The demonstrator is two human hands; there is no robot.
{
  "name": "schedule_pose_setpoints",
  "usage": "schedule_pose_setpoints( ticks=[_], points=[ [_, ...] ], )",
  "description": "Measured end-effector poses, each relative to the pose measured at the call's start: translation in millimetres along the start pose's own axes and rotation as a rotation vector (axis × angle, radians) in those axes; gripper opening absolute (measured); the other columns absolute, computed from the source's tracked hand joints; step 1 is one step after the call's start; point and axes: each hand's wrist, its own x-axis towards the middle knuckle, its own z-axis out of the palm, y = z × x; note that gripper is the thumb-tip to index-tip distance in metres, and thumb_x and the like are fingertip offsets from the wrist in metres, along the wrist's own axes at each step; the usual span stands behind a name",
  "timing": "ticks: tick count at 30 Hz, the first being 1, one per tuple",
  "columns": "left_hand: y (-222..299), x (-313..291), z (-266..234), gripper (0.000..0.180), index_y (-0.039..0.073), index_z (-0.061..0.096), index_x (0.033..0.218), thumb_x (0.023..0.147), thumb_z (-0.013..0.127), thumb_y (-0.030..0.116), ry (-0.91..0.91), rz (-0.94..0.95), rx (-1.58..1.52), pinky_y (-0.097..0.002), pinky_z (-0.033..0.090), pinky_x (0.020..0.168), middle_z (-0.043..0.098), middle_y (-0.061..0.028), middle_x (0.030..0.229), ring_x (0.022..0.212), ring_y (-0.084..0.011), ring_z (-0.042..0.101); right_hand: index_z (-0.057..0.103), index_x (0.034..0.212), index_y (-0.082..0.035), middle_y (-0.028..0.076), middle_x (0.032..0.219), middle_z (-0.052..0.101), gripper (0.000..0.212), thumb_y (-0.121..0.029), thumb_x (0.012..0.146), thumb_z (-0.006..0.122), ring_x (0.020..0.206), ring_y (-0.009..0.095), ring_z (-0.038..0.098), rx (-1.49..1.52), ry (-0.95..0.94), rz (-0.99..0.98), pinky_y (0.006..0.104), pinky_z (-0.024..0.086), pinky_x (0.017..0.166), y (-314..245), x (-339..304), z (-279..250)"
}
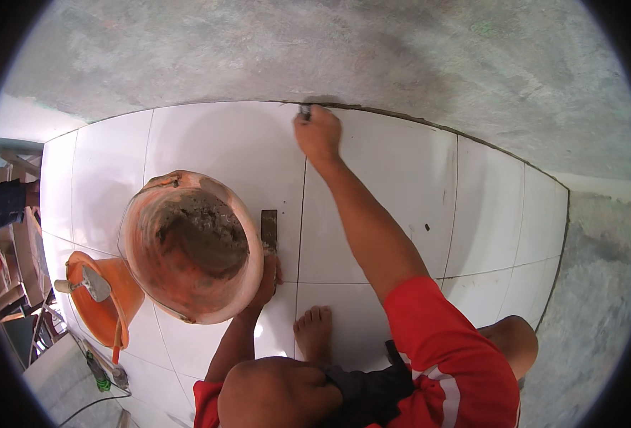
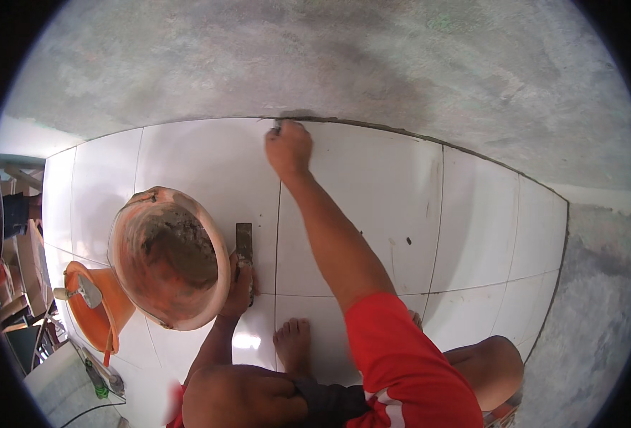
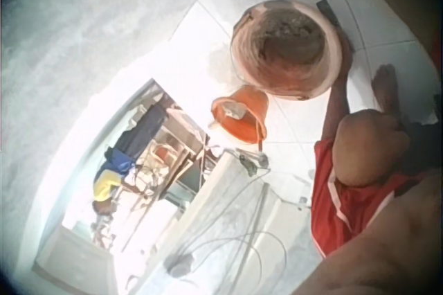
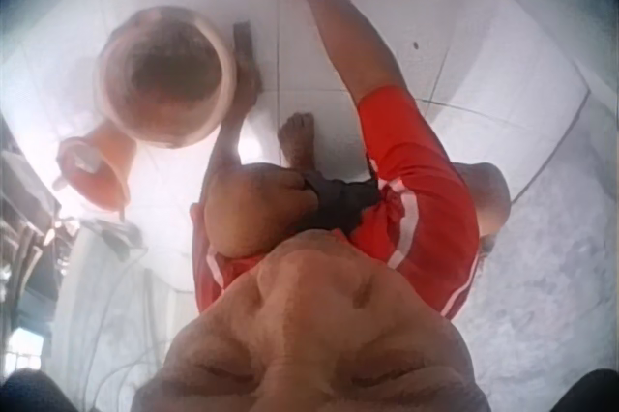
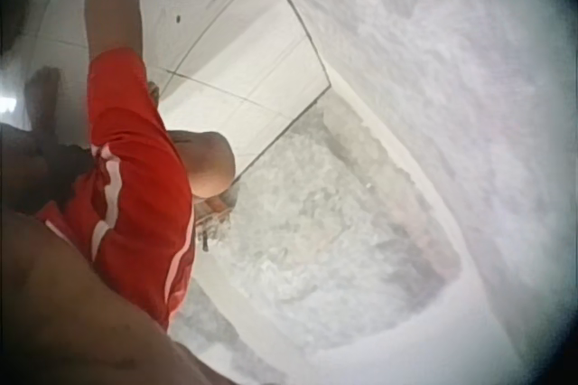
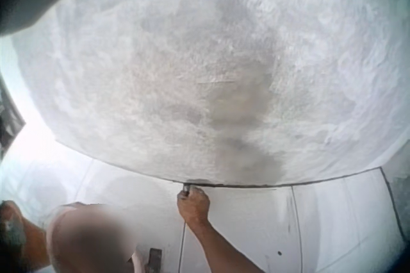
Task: The person scoops grout from a bucket using a trowel and applies it to the gaps between white floor tiles with a smaller tool. They repeatedly smooth the grout lines and wipe excess material from the tile surfaces.
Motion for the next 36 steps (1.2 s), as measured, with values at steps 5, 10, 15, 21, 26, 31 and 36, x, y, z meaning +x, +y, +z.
schedule_pose_setpoints(
  ticks=[5,10,15,21,26,31,36],
  points=[
    [-4.4,-4.5,-8.0,0.023,0.003,0.049,0.123,0.104,0.04,0.013,0.006,0.101,0.097,-0.0264,0.043,0.05,0.054,-0.0024,0.063,0.053,-0.0101,0.05,0.062,0.071,0.002,0.022,0.073,0.066,0.024,-0.019,0.082,0.065,0.068,0.041,0.064,0.117,0.174,0.275,0.0509,0.049,0.066,63.2,7.5,-74.3],
    [-8.7,0.9,-0.3,0.028,0.002,0.047,0.129,0.105,0.04,0.013,-0.005,0.068,0.071,-0.0257,0.041,0.049,0.053,-0.0021,0.063,0.054,-0.0095,0.05,0.065,0.086,0.001,0.021,0.085,0.066,0.021,-0.019,0.079,0.066,0.085,0.041,0.065,-0.156,0.159,0.041,0.0514,0.052,0.077,35.7,14.4,-5.1],
    [-13.3,0.2,7.2,0.034,0.0,0.044,0.135,0.104,0.042,0.011,-0.006,0.078,0.064,-0.0265,0.043,0.05,0.054,-0.0033,0.066,0.055,-0.0098,0.051,0.061,0.077,-0.001,0.023,0.084,0.067,0.019,-0.02,0.08,0.065,0.08,0.042,0.063,0.02,0.054,-0.07,0.0531,0.05,0.071,-24.7,6.2,45.7],
    [-52.4,-18.7,-4.3,0.046,-0.001,0.043,0.144,0.101,0.054,0.013,0.133,0.401,0.57,-0.0336,0.053,0.068,0.064,-0.0139,0.085,0.071,-0.0217,0.063,0.064,0.083,-0.003,0.0,0.068,0.056,0.02,-0.022,0.086,0.069,0.062,0.012,0.051,0.531,-0.19,0.09,0.0337,0.043,0.055,-11.2,-41.1,2.3],
    [71.7,-50.5,13.8,0.045,0.002,0.047,0.141,0.099,0.057,0.015,-0.416,0.125,0.123,-0.037,0.053,0.082,0.067,-0.0161,0.103,0.089,-0.0258,0.067,0.066,0.093,-0.004,-0.001,0.078,0.061,0.012,-0.015,0.091,0.069,0.066,0.008,0.053,0.878,-0.227,0.293,0.0259,0.045,0.061,24.5,-82.9,-113.3],
    [146.4,-90.7,-42.9,0.042,0.005,0.048,0.14,0.099,0.055,0.011,-0.396,0.059,-0.147,-0.0299,0.052,0.066,0.066,-0.0092,0.097,0.074,-0.015,0.064,0.064,0.1,0.0,0.004,0.088,0.064,0.011,-0.008,0.093,0.063,0.074,0.011,0.056,1.031,-0.209,0.405,0.0281,0.048,0.067,-6.2,-104.4,-166.1],
    [178.0,-90.4,-108.7,0.039,0.001,0.051,0.136,0.099,0.051,0.015,0.128,-0.26,0.069,-0.0253,0.047,0.041,0.058,-0.0054,0.072,0.056,-0.0102,0.058,0.062,0.109,0.002,0.007,0.097,0.068,0.016,-0.005,0.094,0.06,0.081,0.013,0.061,1.174,-0.301,0.302,0.0305,0.05,0.07,-32.2,-125.5,-176.3]
  ],
)
